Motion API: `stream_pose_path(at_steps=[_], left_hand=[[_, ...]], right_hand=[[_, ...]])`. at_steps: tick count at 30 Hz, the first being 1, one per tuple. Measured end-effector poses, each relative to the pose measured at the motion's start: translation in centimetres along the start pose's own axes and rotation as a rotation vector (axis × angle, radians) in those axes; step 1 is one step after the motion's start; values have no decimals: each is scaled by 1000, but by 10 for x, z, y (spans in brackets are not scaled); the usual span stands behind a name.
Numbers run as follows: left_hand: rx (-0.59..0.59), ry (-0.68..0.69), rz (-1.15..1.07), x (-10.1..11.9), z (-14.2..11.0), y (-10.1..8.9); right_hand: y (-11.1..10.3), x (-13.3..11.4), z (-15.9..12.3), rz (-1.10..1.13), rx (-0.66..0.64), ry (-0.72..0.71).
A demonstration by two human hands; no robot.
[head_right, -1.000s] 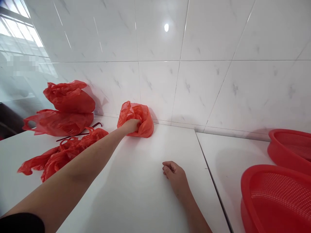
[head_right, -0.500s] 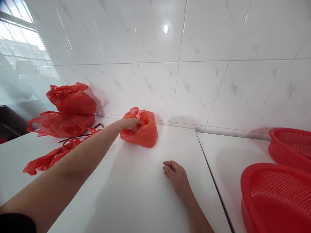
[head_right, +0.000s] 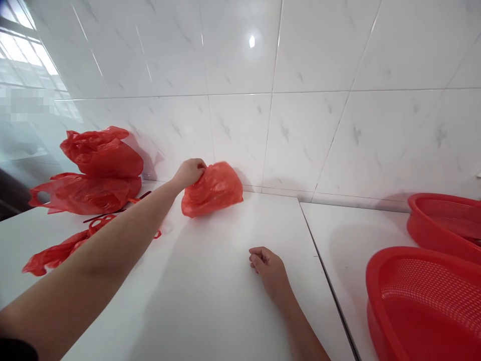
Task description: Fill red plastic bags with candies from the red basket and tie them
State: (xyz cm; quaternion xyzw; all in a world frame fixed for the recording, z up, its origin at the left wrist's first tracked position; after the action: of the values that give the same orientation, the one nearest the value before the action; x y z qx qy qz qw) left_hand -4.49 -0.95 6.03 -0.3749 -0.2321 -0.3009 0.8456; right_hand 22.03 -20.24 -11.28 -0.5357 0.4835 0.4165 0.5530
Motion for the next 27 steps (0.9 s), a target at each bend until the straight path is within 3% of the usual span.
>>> stream_pose_path(at_steps=[3,7,9,13,16,18,20,21,24,27], left_hand=[[-40,-151,-198,-2,4,0],[-180,-311,-350,-2,6,5],[-139,-356,-411,-1,9,4],[66,-387,-505,5,15,-3],[216,-220,-482,13,13,-7],[135,-79,-399,18,11,-5],[65,-49,-342,21,12,-3],[101,-65,-347,22,13,-4],[365,-3,-409,37,14,-15],[390,238,-417,72,-7,-25]], right_hand=[[0,0,0,-1,4,1],[0,0,-1,9,6,12],[0,-1,-1,4,4,13],[0,-4,-3,21,-20,4],[-1,-5,-3,6,-18,22],[-1,-4,-2,-3,-17,25],[-1,-1,-1,-7,-17,27],[-1,1,0,-8,-15,25],[0,6,3,-4,-10,14],[0,8,3,13,-10,12]])
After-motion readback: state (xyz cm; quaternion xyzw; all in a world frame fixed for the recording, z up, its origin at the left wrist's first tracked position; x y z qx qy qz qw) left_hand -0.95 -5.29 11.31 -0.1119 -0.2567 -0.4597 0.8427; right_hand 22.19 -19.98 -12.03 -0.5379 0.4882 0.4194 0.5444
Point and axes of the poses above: each hand's wrist, its own z-axis towards the middle knuckle, its own y-axis out of the palm, x = y × z, the point moved 2 cm from there along z, towards the middle knuckle, and after that the axes turned 4 degrees about x, right-handed, at the moved point
